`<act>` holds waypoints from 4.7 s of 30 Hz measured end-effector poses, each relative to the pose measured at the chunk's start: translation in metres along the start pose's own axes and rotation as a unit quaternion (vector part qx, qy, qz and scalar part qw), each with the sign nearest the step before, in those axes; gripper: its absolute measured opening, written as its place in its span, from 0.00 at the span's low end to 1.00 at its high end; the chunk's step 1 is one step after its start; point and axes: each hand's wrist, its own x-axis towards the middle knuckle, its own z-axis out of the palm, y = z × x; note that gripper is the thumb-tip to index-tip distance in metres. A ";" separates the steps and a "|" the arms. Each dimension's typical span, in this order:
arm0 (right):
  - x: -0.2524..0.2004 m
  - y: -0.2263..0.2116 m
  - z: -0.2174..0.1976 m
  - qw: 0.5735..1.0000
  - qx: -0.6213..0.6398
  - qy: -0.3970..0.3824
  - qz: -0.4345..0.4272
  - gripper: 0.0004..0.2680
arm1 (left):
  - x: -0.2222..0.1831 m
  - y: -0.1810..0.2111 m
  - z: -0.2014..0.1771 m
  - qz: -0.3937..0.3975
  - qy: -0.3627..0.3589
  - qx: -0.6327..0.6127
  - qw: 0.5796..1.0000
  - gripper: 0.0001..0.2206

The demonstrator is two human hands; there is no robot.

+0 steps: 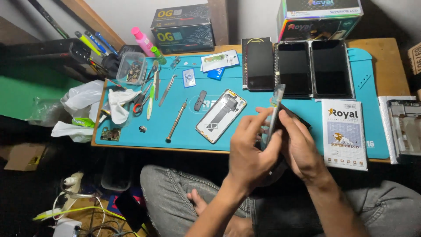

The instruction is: Testing a replacement screen on a mobile phone and manipulating internal components like the battery and frame.

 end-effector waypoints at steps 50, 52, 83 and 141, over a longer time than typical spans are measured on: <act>0.048 0.050 -0.041 0.966 0.235 -0.103 0.023 0.23 | 0.016 -0.015 -0.145 -0.032 0.071 0.164 0.983 0.11; 0.048 0.047 -0.043 0.950 0.219 -0.224 -0.002 0.25 | -0.002 0.039 -0.140 -0.225 -0.132 -0.433 0.863 0.16; 0.046 0.048 -0.034 0.973 0.210 -0.093 0.012 0.23 | 0.031 -0.086 -0.155 -0.064 0.003 0.290 0.955 0.08; 0.048 0.059 -0.049 0.977 0.129 -0.167 -0.040 0.22 | 0.049 0.010 -0.078 0.052 -0.194 0.232 0.952 0.07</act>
